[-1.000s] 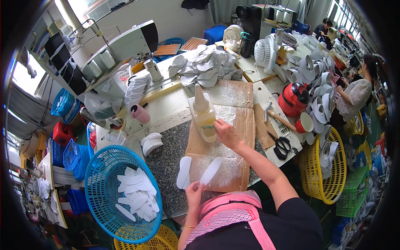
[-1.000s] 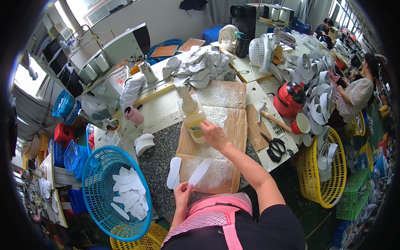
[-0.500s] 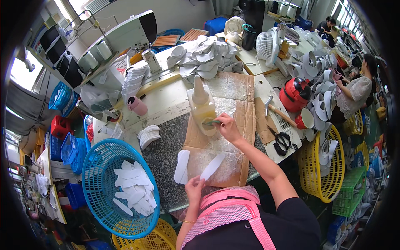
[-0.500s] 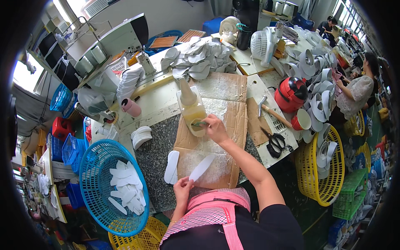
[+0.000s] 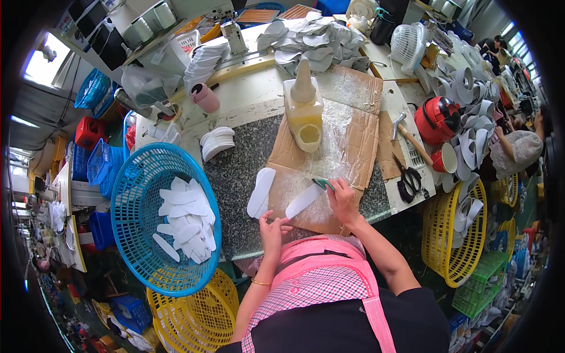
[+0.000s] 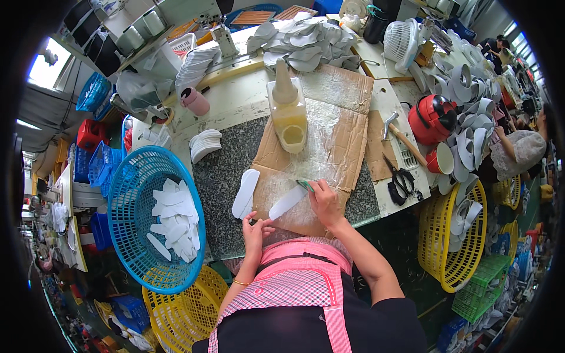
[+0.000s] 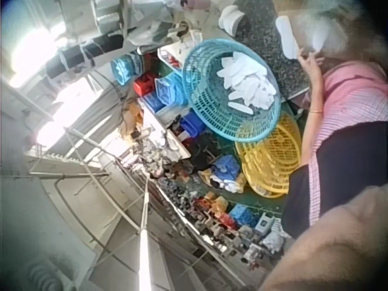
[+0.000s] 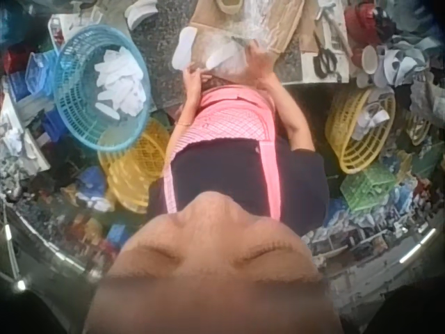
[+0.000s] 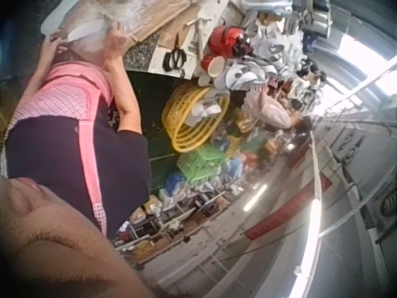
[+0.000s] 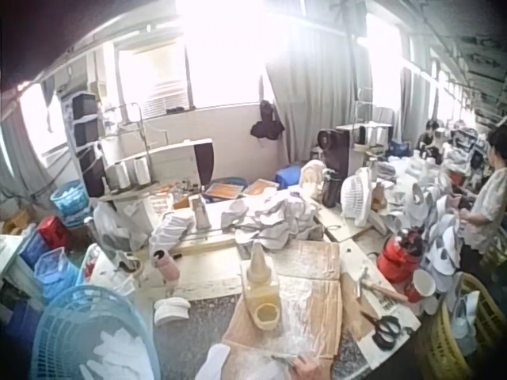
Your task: The person applies adhesive to a shoe insole with a scraper.
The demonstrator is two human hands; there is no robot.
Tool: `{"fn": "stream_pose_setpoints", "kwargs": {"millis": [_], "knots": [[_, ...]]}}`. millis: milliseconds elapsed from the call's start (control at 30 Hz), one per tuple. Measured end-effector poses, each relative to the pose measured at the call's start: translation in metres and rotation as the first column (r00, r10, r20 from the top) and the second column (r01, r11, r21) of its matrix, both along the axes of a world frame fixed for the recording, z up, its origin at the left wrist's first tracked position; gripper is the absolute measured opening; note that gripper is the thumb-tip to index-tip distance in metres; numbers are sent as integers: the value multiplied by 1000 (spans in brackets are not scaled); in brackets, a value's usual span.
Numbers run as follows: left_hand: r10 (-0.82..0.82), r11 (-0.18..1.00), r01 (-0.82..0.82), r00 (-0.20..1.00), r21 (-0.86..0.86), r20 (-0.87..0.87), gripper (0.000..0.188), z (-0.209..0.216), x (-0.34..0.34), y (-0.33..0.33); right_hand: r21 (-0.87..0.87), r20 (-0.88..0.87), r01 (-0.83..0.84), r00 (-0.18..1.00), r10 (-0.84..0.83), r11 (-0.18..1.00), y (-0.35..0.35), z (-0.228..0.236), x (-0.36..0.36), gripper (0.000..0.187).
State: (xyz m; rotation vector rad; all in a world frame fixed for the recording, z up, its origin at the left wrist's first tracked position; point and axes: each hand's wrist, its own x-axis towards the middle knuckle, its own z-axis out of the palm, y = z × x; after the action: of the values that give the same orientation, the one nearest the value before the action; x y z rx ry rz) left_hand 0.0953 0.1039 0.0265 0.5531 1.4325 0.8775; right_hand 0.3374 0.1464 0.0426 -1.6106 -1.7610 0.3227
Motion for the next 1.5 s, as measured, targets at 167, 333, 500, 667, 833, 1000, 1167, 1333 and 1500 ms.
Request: {"fn": "stream_pose_setpoints", "kwargs": {"millis": [167, 333, 500, 667, 833, 1000, 1167, 1333, 1500], "knots": [[56, 998, -55, 998, -25, 9, 38, 0, -1, -3, 51, -165, -387, 906, 390, 921, -29, 10, -38, 17], [-4, 998, 13, 991, 64, -130, 59, 10, 5, -1, -60, -2, 129, 992, -129, 990, -5, -4, 19, 13], [80, 986, -63, 991, 155, -110, 61, 7, 14, 23, -43, -69, -63, 996, 60, 997, -3, 18, 6, 12], [94, 943, -76, 995, 325, -40, 55, 59, 22, 51, -64, -198, 232, 950, -241, 971, 66, 35, 23, 11], [144, 552, 475, 755, 685, -639, 38, 93, 10, 56, 132, 61, 43, 997, -52, 990, 124, 33, 22, 11], [84, -24, 919, 394, 393, -915, 10, 56, -17, 37, 36, -260, 236, 940, -219, 971, 104, 28, 15, 8], [128, -90, 935, 353, 343, -927, 10, 30, -10, 30, -123, -212, -110, 974, 82, 986, -2, 37, -4, 7], [154, -112, 941, 335, 320, -930, 12, 9, -7, 22, -6, 64, -185, 981, 185, 983, 0, 21, 5, 11], [206, -93, 947, 320, 307, -925, 13, 6, -7, 21, -25, -1, -484, 875, 484, 875, -23, 34, -2, 16]]}}
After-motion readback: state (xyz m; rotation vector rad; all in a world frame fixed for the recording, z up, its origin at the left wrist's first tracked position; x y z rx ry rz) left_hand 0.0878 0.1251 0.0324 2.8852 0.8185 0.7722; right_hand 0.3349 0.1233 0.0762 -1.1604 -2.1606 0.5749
